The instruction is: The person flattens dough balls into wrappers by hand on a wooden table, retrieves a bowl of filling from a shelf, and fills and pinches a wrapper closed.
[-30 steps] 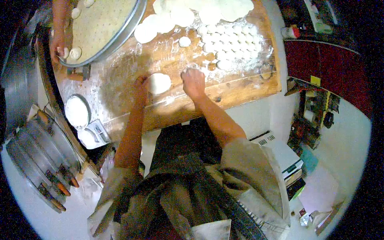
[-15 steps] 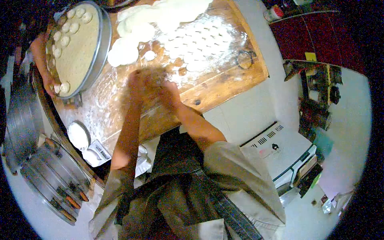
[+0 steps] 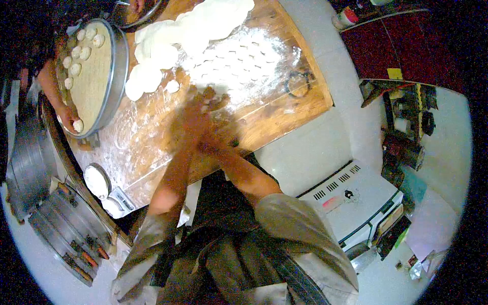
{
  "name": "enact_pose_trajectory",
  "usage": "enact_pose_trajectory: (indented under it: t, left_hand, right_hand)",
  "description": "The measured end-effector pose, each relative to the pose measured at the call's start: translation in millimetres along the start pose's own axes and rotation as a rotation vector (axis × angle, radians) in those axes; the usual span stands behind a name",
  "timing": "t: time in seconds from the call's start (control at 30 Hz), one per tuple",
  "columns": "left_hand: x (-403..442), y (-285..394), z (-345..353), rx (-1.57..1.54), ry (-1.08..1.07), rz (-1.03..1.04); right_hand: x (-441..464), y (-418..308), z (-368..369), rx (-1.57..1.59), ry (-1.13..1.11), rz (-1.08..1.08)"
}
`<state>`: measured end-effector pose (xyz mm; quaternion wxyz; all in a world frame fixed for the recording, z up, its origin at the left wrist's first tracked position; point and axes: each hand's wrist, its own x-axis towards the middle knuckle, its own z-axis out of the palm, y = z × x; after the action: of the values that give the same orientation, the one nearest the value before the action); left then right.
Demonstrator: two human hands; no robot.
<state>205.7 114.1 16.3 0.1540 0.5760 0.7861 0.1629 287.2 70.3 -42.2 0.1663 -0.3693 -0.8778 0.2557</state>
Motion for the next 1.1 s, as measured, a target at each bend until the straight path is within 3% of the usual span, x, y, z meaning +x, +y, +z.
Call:
enact_pose_trajectory:
  t: [0.07, 0.13, 0.17, 0.3, 0.4, 0.47, 0.53, 0.57, 0.6, 0.67, 0.7, 0.83, 0.87, 0.93, 1.0, 1.03, 1.1]
  left_hand:
    - [-4.3, -32.4, -52.3, -0.178, -0.097, -0.242]
    - [-25.0, -106.7, -51.4, 0.018, 0.021, -0.149]
    - [-34.7, -111.4, -66.7, 0.088, 0.016, -0.165]
    - [-47.8, -131.4, -92.2, 0.139, -0.023, -0.138]
    - [-34.0, -146.0, -74.5, 0.163, 0.167, 0.025]
    - [-30.5, -148.9, -58.3, 0.149, 0.111, 0.022]
    - [-34.1, -144.3, -52.3, 0.151, 0.144, 0.038]
    - [-29.8, -142.5, -54.6, 0.183, 0.162, 0.058]
    - [-25.2, -138.4, -63.3, 0.196, 0.169, 0.041]
    - [-19.7, -127.2, -78.1, 0.221, 0.051, -0.048]
    - [-18.9, -134.1, -68.1, 0.151, 0.140, -0.023]
    - [-12.4, -181.1, -45.7, 0.328, 0.211, 0.072]
    - [-14.9, -210.8, -39.7, -0.407, 0.203, -0.079]
    - [-34.8, -225.6, -44.9, -1.140, 0.165, -0.252]
    - [-48.4, -210.5, -60.1, -0.419, -0.043, -0.429]
    - [-63.3, -206.1, -40.0, -0.390, 0.148, -0.261]
    - [-66.5, -164.1, -44.7, -0.370, 0.034, -0.197]
  right_hand:
    - [0.7, 2.0, -4.5, -0.122, -0.021, -0.105]
    - [4.5, -1.2, -14.3, -0.178, -0.069, -0.153]
    - [6.4, -4.0, -22.6, -0.113, -0.182, -0.119]
    - [6.3, -5.9, -24.5, -0.218, -0.119, -0.169]
    - [5.6, 6.4, -17.5, -0.316, -0.049, -0.262]
    - [-4.7, 7.4, -0.1, -0.065, -0.045, -0.167]
    - [5.2, -10.0, -26.1, -0.230, -0.127, -0.239]
    - [17.0, -18.6, -41.1, -0.100, 0.010, -0.200]
    - [22.0, -17.3, -34.7, -0.087, 0.006, -0.218]
    - [22.2, -7.7, -23.3, -0.116, -0.104, -0.115]
    - [17.3, -7.7, -25.4, -0.134, -0.166, -0.061]
    - [23.4, -19.6, -49.7, -0.060, -0.077, -0.199]
    - [25.7, -18.1, -53.1, -0.062, -0.072, -0.202]
    - [17.8, -12.8, -56.0, -0.107, -0.175, -0.190]
    - [17.3, -12.0, -65.9, -0.081, -0.131, -0.263]
    - [18.5, -11.2, -67.8, -0.110, -0.142, -0.240]
    - [19.4, -9.7, -65.2, -0.154, -0.108, -0.213]
